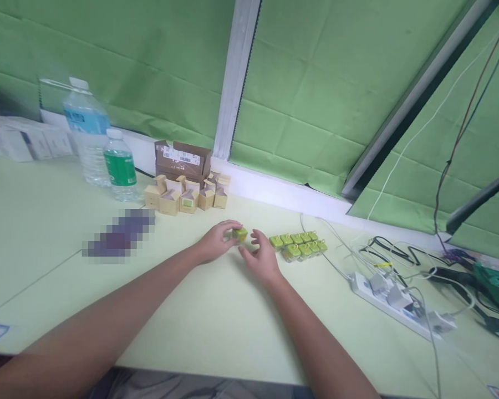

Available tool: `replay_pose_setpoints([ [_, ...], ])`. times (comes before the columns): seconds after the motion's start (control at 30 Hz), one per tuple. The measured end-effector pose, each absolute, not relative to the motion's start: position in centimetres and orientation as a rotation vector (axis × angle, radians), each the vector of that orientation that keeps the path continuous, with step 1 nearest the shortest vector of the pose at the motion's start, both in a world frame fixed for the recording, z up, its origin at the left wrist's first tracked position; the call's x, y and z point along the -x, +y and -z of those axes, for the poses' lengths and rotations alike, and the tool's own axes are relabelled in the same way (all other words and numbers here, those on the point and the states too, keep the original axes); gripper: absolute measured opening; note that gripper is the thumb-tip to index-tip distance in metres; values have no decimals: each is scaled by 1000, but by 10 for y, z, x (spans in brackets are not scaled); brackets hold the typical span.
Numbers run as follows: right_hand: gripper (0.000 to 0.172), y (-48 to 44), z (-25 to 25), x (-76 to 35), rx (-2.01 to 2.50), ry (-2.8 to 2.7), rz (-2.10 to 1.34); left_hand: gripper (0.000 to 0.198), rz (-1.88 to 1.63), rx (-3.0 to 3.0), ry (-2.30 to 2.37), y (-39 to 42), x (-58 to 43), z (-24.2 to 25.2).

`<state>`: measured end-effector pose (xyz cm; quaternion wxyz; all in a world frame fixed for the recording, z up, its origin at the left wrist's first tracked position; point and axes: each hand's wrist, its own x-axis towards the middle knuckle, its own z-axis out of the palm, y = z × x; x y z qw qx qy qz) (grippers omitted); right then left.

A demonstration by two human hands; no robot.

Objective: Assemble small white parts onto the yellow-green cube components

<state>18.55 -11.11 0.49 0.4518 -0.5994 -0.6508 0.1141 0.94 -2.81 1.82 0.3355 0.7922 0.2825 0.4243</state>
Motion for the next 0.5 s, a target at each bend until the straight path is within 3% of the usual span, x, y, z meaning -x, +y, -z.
replay_pose_setpoints([
  [0.1, 83, -110, -2, -187, 1487, -1585, -344, 32, -1059, -1978, 644, -48, -17, -24],
  [0.3, 49, -110, -6, -186, 1468, -1600, -434, 21, -1130, -1854, 652, -62, -26, -32],
  [0.5, 35, -114, -12, -180, 1538, -1622, -390, 35, -1203, -1550, 788, -53, -29, -32],
])
